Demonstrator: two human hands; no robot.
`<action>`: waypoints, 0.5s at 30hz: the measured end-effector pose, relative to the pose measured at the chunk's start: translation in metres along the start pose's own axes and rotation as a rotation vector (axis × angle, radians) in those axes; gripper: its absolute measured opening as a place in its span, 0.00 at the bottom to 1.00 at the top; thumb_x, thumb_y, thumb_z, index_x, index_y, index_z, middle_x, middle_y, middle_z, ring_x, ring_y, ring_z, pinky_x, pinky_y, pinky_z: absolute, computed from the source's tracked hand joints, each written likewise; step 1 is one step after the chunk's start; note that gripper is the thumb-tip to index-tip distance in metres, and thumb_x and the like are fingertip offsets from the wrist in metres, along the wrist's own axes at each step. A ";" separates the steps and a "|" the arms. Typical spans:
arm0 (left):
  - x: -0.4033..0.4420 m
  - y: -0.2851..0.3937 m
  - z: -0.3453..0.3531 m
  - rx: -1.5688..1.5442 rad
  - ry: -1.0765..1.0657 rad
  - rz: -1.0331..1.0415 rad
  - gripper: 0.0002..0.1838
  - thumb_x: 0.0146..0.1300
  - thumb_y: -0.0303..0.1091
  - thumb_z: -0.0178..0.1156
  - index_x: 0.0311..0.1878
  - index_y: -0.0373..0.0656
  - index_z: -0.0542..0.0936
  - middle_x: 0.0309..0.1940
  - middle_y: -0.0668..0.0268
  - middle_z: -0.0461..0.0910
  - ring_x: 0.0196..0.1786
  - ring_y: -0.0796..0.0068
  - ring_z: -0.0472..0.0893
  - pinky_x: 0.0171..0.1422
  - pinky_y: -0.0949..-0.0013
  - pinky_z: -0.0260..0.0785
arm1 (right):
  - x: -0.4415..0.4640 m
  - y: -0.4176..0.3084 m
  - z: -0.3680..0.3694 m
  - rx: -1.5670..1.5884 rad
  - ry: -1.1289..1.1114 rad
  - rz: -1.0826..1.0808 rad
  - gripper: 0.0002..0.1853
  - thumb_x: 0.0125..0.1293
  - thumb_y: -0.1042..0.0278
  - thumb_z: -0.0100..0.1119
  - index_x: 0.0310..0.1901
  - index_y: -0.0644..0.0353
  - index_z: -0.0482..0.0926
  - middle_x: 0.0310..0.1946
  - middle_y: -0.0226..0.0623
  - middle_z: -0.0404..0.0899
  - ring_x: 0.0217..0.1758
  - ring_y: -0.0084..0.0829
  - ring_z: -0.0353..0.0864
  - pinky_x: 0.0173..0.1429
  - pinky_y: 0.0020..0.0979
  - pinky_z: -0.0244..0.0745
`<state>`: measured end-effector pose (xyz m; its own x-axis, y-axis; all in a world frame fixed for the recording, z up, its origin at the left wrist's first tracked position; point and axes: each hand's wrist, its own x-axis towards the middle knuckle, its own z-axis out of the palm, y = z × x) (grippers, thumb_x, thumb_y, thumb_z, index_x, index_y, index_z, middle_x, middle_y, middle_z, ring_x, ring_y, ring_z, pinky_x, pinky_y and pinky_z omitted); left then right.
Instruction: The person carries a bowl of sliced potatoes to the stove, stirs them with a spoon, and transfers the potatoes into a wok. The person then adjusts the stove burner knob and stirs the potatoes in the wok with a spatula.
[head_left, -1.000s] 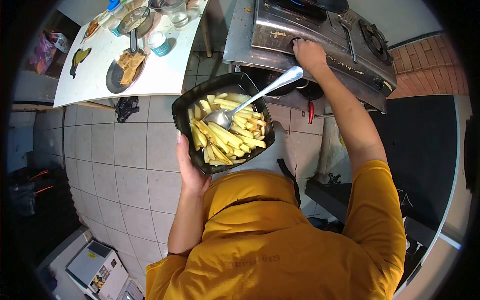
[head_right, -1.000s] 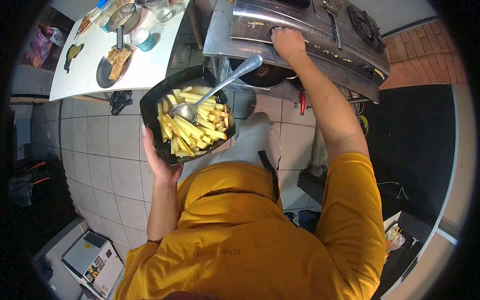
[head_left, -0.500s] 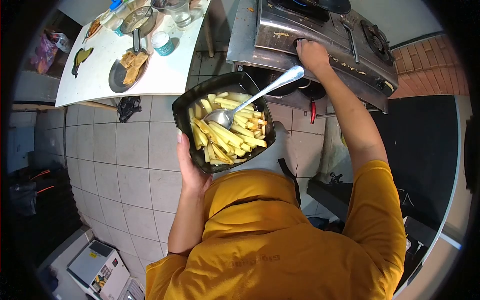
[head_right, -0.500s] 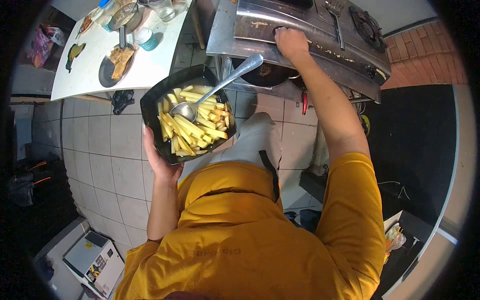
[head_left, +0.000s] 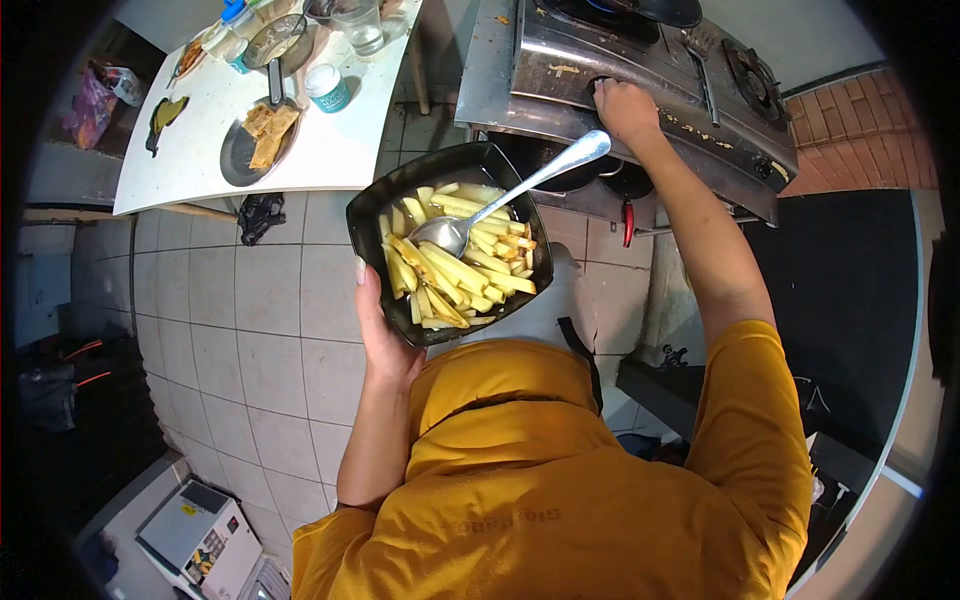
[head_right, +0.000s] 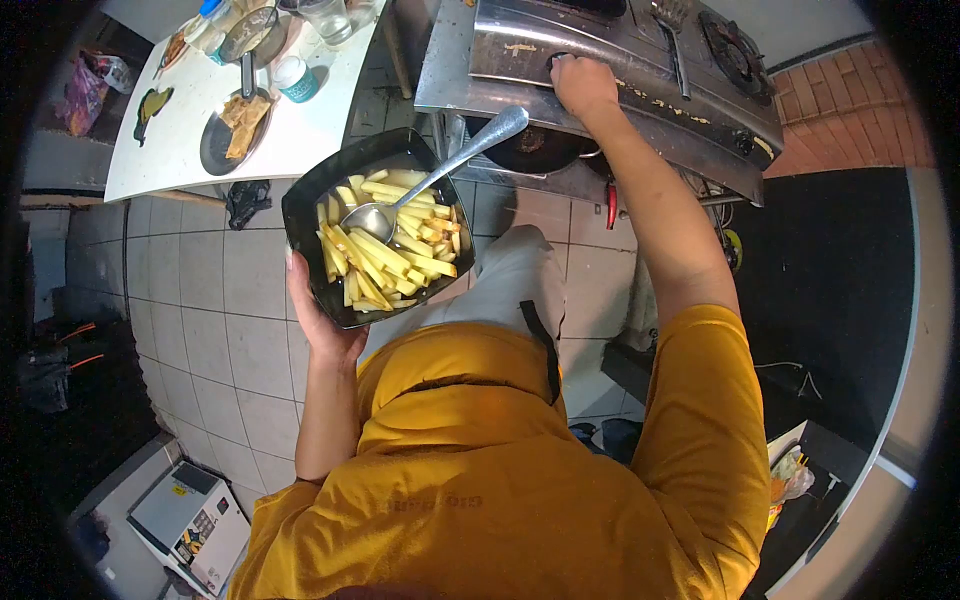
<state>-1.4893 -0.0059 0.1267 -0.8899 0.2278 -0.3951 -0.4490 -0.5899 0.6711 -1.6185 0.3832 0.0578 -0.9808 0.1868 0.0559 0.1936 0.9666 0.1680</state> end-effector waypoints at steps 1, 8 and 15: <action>0.000 0.000 0.000 -0.003 0.015 -0.004 0.33 0.65 0.61 0.44 0.61 0.42 0.66 0.55 0.61 0.72 0.55 0.67 0.75 0.58 0.63 0.70 | 0.000 0.000 0.000 -0.001 -0.012 0.010 0.20 0.69 0.55 0.40 0.36 0.63 0.77 0.31 0.55 0.80 0.35 0.52 0.81 0.44 0.47 0.76; -0.001 0.001 0.003 -0.015 0.010 -0.006 0.33 0.65 0.60 0.44 0.62 0.42 0.66 0.56 0.61 0.72 0.56 0.67 0.74 0.58 0.63 0.69 | -0.009 -0.010 -0.017 -0.025 0.025 0.052 0.23 0.69 0.49 0.40 0.35 0.61 0.79 0.30 0.50 0.81 0.36 0.49 0.82 0.43 0.47 0.76; 0.006 0.021 0.045 -0.024 -0.036 -0.054 0.32 0.66 0.59 0.43 0.63 0.42 0.65 0.57 0.61 0.70 0.57 0.67 0.73 0.59 0.64 0.68 | -0.048 -0.027 -0.090 0.579 0.201 0.113 0.27 0.69 0.45 0.39 0.33 0.63 0.76 0.27 0.41 0.81 0.29 0.39 0.80 0.35 0.39 0.71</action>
<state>-1.5074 0.0184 0.1668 -0.8672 0.2869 -0.4070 -0.4943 -0.5947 0.6341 -1.5749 0.3322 0.1387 -0.9206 0.3114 0.2358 0.1971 0.8915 -0.4079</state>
